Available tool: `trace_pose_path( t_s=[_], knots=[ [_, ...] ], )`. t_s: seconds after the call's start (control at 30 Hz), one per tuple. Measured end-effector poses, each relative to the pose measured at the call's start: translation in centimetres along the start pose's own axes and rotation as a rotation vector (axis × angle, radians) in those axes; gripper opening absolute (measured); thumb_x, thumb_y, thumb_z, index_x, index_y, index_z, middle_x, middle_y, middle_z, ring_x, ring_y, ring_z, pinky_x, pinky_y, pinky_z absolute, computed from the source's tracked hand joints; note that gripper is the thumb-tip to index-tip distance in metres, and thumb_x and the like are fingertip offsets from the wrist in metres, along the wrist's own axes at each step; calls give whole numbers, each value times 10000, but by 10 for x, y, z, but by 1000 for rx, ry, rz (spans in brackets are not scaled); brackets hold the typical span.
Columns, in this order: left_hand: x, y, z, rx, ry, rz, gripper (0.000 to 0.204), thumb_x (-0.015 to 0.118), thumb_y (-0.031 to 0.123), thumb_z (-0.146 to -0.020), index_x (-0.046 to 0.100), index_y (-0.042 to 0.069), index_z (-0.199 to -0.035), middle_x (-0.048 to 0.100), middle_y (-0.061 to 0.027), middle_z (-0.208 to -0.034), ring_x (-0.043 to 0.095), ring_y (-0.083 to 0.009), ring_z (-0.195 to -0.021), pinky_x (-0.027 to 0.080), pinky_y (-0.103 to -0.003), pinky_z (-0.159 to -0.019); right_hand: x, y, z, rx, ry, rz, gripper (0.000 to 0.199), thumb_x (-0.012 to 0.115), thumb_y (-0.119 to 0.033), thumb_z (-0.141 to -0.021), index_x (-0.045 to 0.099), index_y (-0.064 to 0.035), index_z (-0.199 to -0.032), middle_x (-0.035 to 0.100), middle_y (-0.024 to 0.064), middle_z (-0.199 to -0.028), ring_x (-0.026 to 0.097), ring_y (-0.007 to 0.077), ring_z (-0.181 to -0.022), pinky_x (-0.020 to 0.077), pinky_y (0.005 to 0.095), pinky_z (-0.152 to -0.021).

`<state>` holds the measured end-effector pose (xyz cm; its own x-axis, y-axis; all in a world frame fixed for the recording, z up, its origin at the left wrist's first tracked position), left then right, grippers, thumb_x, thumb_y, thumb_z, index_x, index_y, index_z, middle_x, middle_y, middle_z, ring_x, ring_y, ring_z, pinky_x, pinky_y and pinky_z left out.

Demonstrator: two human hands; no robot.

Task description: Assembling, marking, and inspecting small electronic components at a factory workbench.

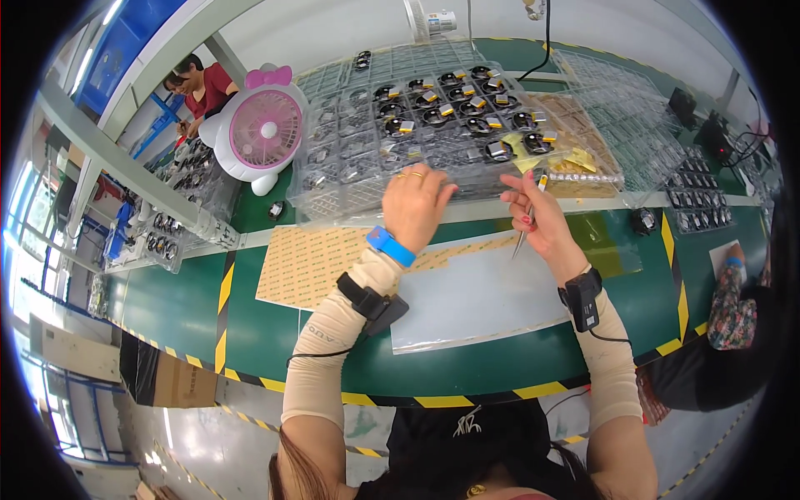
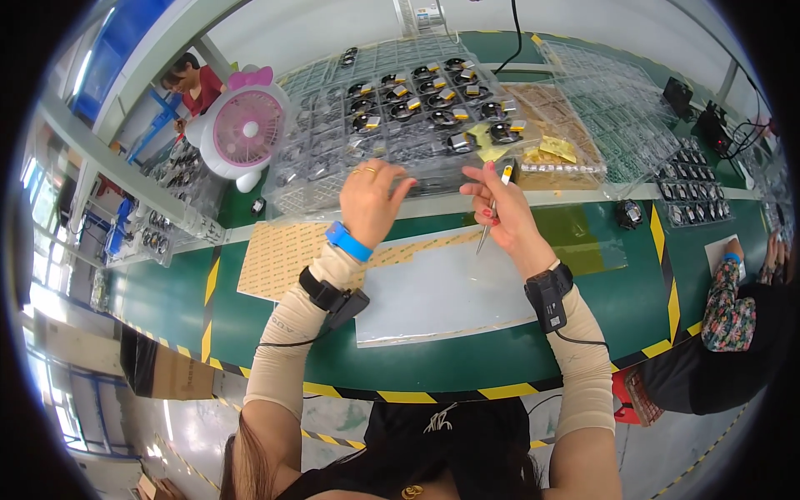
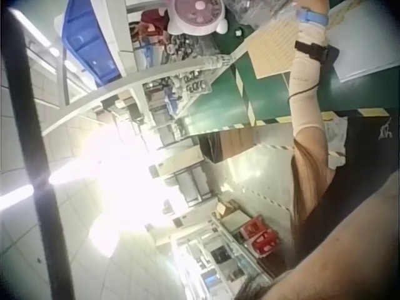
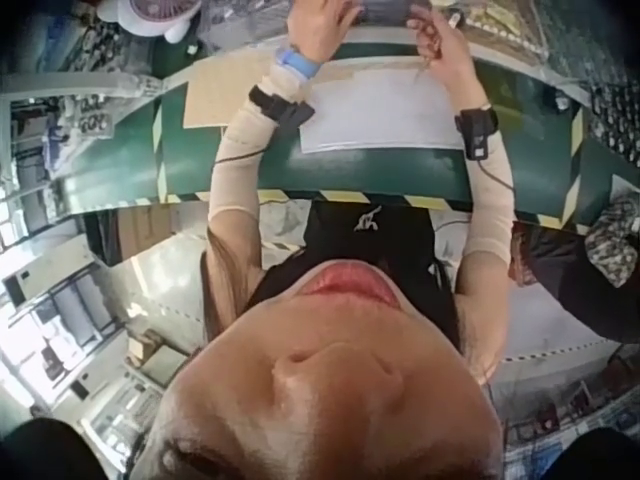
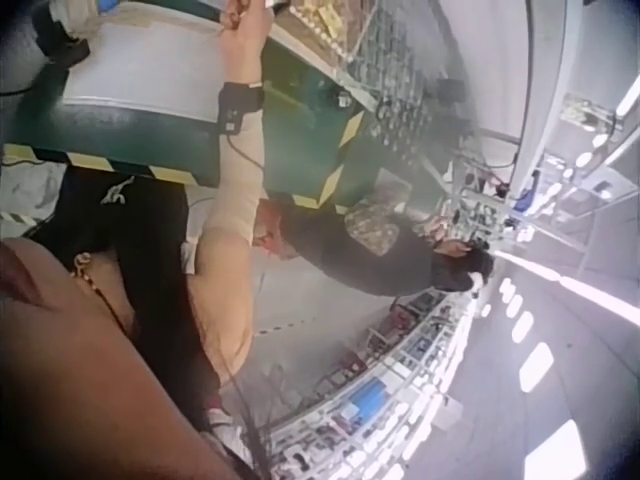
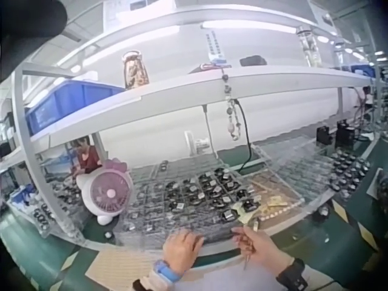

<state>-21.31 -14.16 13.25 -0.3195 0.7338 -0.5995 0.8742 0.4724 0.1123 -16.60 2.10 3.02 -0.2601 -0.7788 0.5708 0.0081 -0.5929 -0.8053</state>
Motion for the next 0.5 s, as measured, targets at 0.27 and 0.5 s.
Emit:
trace_pose_path(
  t_s=[0.27,0.5],
  knots=[
    [-6,37,4,67,-95,22,238,655,129,-730,608,58,-953,567,-64,-872,544,-251,-797,432,-335,-656,-2,1,-2,-21,16,46,414,492,-386,-895,517,-14,-1074,575,20,-771,314,14,-459,210,160,-380],
    [-32,-1,-21,11,-179,-1,159,561,80,-773,614,70,-923,601,-111,-864,576,-291,-803,474,-384,-650,-6,-2,-3,-103,57,30,263,527,-293,-888,543,-33,-920,576,24,-756,319,21,-437,215,171,-376]
  ],
)
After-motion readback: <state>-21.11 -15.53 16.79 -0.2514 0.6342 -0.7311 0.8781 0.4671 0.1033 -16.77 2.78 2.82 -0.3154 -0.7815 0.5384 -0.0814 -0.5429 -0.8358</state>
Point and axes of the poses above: each hand's wrist, its own z-axis away from the middle knuckle, its own x-axis out of the palm, y = z × x, the point moved 9 cm from there along -z, towards the middle knuckle
